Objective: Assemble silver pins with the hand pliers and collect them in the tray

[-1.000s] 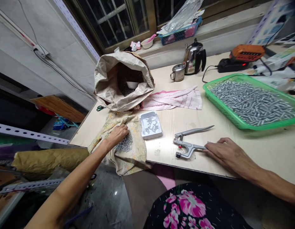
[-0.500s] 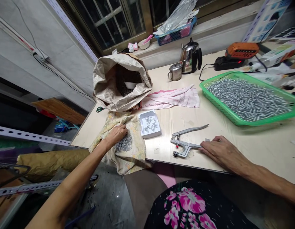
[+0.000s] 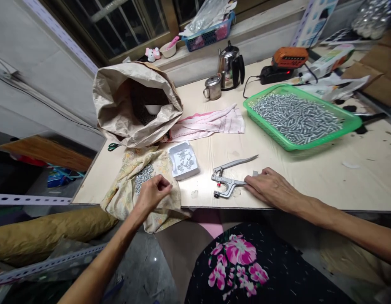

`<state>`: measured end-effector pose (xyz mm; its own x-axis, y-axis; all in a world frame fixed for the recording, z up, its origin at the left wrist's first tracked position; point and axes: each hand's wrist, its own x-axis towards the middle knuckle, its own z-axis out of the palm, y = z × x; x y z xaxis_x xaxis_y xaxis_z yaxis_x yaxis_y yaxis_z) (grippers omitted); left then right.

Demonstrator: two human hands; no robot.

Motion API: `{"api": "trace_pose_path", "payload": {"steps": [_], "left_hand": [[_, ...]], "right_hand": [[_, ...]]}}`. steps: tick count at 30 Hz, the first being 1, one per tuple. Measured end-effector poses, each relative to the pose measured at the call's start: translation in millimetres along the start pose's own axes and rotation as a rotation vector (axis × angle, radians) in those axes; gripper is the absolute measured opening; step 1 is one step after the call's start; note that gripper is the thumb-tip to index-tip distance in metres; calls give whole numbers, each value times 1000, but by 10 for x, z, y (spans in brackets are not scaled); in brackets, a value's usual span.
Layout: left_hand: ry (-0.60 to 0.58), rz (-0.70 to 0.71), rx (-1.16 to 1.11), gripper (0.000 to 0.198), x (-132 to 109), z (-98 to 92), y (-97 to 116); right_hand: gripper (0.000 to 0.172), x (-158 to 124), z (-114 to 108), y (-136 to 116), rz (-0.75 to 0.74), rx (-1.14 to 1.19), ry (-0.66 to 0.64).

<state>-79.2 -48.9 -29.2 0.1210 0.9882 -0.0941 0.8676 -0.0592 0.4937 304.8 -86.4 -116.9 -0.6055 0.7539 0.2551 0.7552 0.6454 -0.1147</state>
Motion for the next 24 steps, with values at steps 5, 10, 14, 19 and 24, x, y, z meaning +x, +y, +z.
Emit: {"api": "trace_pose_path", "payload": {"steps": [5, 10, 14, 19, 24], "left_hand": [[-129, -35, -349, 15, -213, 467, 542], [-268, -207, -622, 28, -37, 754, 770], [-337, -277, -766, 33, 80, 883, 834], [-325, -315, -857, 37, 92, 960, 858], [-367, -378, -795, 36, 63, 974, 850]], "right_hand": [[25, 20, -68, -62, -7, -67, -2], [17, 21, -52, -55, 16, 46, 23], [19, 35, 25, -38, 25, 139, 26], [24, 35, 38, -40, 10, 198, 2], [24, 23, -65, -71, -34, 204, 27]]}}
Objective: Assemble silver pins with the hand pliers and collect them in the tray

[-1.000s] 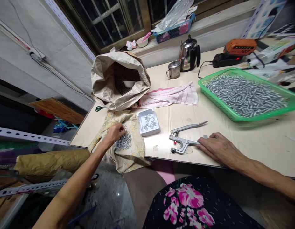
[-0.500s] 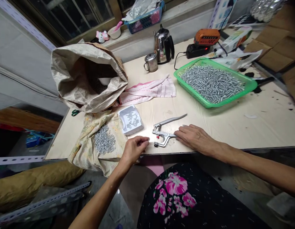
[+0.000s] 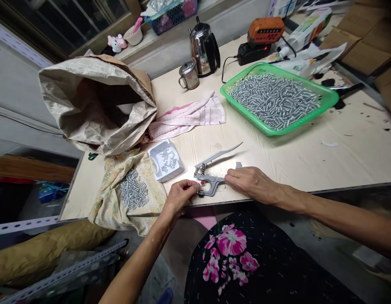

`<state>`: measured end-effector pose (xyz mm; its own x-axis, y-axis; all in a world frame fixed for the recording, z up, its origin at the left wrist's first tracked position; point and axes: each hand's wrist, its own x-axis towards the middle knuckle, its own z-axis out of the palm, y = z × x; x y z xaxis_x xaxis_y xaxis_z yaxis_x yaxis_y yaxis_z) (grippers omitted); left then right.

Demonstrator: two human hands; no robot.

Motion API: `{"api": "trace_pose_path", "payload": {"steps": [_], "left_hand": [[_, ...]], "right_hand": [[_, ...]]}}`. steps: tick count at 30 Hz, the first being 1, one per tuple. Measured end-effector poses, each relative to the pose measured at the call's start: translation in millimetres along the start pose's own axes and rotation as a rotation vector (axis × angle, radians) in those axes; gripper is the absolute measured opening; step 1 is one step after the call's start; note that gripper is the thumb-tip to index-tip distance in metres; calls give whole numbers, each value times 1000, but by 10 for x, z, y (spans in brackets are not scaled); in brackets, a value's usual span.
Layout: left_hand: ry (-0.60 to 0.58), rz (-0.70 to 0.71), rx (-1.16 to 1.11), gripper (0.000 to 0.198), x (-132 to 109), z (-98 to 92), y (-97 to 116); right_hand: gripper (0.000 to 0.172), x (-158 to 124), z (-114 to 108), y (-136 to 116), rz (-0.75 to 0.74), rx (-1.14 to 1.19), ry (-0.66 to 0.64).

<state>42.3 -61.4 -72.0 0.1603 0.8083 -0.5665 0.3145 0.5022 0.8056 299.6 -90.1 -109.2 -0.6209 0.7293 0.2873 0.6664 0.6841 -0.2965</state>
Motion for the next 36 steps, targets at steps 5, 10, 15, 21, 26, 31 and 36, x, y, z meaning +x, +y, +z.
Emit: {"api": "trace_pose_path", "payload": {"steps": [5, 10, 15, 21, 26, 31, 36], "left_hand": [[1, -64, 40, 36, 12, 21, -16], [-23, -96, 173, 31, 39, 38, 56], [-109, -71, 459, 26, 60, -10, 144], [-294, -148, 556, 26, 106, -43, 200], [-303, -261, 513, 27, 125, -27, 187], [-292, -318, 441, 34, 120, -39, 94], [-269, -340, 397, 31, 107, -33, 76]], "right_hand": [[26, 14, -70, -33, -23, -22, -6], [24, 25, -69, -20, -34, -42, -13], [22, 52, -27, 10, -20, -36, -67], [20, 85, -16, 36, -26, -26, -130], [18, 81, -8, 46, 34, -3, -187], [23, 62, -20, 39, 73, 30, -223], [52, 139, -111, 136, 114, -38, -126]]}}
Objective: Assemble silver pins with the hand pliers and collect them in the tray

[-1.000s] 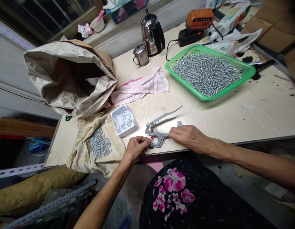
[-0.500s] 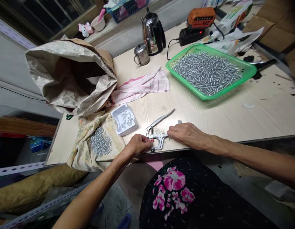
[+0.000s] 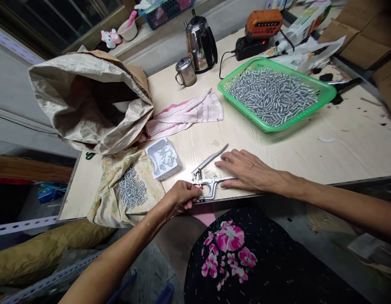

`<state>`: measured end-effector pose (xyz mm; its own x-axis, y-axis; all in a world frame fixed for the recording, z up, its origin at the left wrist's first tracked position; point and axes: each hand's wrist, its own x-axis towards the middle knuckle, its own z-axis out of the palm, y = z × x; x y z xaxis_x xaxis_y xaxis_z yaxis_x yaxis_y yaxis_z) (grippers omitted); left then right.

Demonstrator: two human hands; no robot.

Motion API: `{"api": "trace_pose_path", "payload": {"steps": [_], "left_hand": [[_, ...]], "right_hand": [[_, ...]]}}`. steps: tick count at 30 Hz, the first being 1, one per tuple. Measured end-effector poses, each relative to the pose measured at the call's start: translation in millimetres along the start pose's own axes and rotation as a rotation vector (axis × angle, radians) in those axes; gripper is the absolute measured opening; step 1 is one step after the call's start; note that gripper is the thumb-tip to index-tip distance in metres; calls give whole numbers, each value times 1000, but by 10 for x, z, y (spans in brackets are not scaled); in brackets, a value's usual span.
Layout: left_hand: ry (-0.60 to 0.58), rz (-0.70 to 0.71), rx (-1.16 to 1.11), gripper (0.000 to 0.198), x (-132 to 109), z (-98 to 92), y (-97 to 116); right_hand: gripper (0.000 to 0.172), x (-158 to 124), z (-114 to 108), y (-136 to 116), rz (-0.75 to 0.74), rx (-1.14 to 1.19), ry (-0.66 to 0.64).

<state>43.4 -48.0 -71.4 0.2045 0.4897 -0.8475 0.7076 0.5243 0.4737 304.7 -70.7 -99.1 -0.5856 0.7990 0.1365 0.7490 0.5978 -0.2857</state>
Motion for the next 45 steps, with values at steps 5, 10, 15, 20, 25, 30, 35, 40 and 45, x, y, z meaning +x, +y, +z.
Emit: {"api": "trace_pose_path", "payload": {"steps": [5, 10, 15, 20, 25, 30, 35, 40, 45], "left_hand": [[18, -9, -22, 33, -8, 16, 12], [25, -15, -28, 34, -16, 32, 2], [33, -28, -40, 34, -45, 51, 31], [50, -25, -69, 34, -67, 67, 58], [189, 72, 166, 35, -222, 130, -30], [699, 717, 675, 38, -446, 273, 33], [839, 880, 1045, 75, -388, 137, 477], [936, 679, 1093, 54, -303, -237, 815], [1032, 552, 1130, 41, -237, -532, 850]], "right_hand": [[97, 149, -74, 166, -3, -86, -1], [104, 244, -86, 216, -34, -82, -141], [88, 283, -167, 146, -28, -119, -188], [61, 271, -207, 101, -36, -146, -212], [37, 131, -144, 105, -39, 13, -137], [33, 58, -248, 42, -51, 102, -18], [37, 389, -564, -112, -166, -124, 128], [35, 935, -724, -237, -172, -342, 227], [29, 1393, -644, -331, -20, -462, 253]]}}
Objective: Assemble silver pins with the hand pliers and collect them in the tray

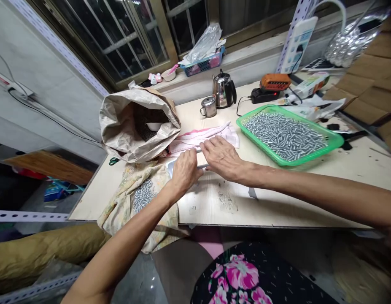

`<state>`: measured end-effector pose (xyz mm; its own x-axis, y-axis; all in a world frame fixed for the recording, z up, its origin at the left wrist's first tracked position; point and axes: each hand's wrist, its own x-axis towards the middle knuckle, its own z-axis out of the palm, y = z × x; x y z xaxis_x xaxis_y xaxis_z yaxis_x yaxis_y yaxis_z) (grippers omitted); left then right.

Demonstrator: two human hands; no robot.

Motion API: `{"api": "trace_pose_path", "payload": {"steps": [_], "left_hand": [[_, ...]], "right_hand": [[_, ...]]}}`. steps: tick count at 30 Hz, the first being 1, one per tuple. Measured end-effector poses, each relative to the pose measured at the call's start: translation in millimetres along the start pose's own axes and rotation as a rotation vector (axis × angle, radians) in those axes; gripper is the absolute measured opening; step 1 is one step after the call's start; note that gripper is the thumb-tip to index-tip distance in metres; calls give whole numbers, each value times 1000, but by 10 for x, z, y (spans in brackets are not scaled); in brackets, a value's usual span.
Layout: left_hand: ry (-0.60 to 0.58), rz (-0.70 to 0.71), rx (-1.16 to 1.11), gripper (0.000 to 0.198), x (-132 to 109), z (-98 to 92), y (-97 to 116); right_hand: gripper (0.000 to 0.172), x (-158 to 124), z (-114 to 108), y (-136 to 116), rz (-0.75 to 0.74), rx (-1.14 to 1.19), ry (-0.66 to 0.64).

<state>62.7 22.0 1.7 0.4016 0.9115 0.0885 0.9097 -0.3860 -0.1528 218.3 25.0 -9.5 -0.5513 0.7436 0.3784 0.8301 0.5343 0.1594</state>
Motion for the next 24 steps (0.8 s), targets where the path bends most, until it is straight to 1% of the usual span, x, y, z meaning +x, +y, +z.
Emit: {"api": "trace_pose_path", "payload": {"steps": [2, 5, 9, 13, 16, 18, 20, 21, 22, 24], "left_hand": [[-19, 1, 36, 34, 46, 10, -91], [-84, 20, 74, 27, 123, -17, -210], [-145, 64, 80, 24, 194, -57, -314], [-160, 89, 53, 23, 200, 1, -377], [-115, 79, -7, 21, 222, 71, -448], [-70, 96, -101, 29, 268, 105, -514], [-48, 139, -216, 47, 335, 130, -585], [-44, 158, -268, 58, 372, 142, -620], [-41, 170, -313, 68, 410, 156, -652], [-24, 170, -383, 83, 480, 191, -708]], "right_hand": [[30, 115, 63, -32, -5, -6, -13], [29, 235, 132, -27, -75, 21, -38], [28, 319, 183, 10, -154, 57, -84], [27, 338, 223, 0, -195, 84, -109], [26, 331, 259, 4, -172, 76, -104], [27, 320, 287, 27, -141, 66, -63], [36, 304, 321, 56, -134, 60, 3], [38, 295, 341, 70, -146, 62, 41], [35, 287, 363, 81, -161, 66, 80], [22, 275, 408, 93, -190, 74, 145]]}}
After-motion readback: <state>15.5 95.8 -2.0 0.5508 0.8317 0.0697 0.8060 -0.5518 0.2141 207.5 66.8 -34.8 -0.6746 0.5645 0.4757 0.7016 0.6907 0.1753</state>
